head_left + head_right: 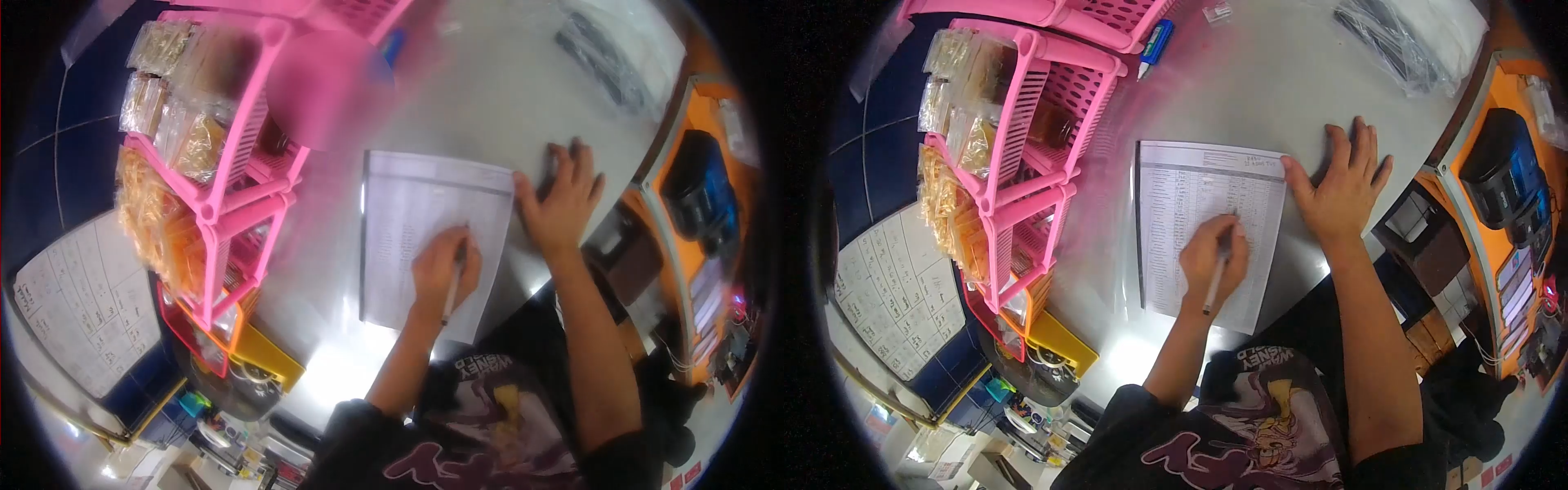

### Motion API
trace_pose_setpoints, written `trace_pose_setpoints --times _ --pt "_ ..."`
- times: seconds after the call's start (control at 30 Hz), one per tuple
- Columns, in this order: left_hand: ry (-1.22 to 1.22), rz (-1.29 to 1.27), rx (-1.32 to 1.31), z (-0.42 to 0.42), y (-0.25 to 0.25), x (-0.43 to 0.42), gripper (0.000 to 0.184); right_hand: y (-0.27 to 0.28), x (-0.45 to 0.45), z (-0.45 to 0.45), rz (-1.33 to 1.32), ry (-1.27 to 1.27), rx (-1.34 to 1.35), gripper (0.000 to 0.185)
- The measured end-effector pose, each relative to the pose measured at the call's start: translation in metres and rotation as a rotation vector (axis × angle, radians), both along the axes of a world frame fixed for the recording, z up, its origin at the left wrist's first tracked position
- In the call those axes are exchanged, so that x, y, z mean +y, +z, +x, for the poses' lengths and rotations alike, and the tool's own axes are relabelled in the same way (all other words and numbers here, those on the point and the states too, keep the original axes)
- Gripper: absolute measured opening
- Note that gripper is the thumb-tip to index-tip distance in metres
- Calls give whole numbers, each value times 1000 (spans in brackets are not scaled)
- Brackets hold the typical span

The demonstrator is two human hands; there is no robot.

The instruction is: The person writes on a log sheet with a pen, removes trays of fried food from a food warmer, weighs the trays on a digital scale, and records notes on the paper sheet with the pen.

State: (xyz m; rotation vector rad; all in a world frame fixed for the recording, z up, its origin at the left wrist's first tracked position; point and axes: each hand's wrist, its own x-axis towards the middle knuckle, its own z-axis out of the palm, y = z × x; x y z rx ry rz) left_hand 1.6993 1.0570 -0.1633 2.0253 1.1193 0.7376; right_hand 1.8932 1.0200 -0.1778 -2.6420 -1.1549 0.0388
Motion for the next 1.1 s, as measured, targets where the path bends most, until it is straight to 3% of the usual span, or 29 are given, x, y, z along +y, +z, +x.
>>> trace_pose_setpoints --times 0.2,0.53,0.73,0.97,1.03,1.1 --pt "-58 -10 -115 27 -9 -8 15 7 4 0 11 43 22 87" --pt "78 21 -34 31 -15 -8 15 8 2 0 1 41 44 88" --pt "103 -68 -59 33 -13 -6 15 8 4 0 -3 32 47 89" --pt "51 -3 -16 33 -13 -3 15 9 5 1 43 47 12 82" --pt "93 -89 -16 31 -11 -7 17 8 5 2 52 47 10 82" --pt "105 -106 -48 29 -10 -9 16 7 5 3 13 35 42 88"
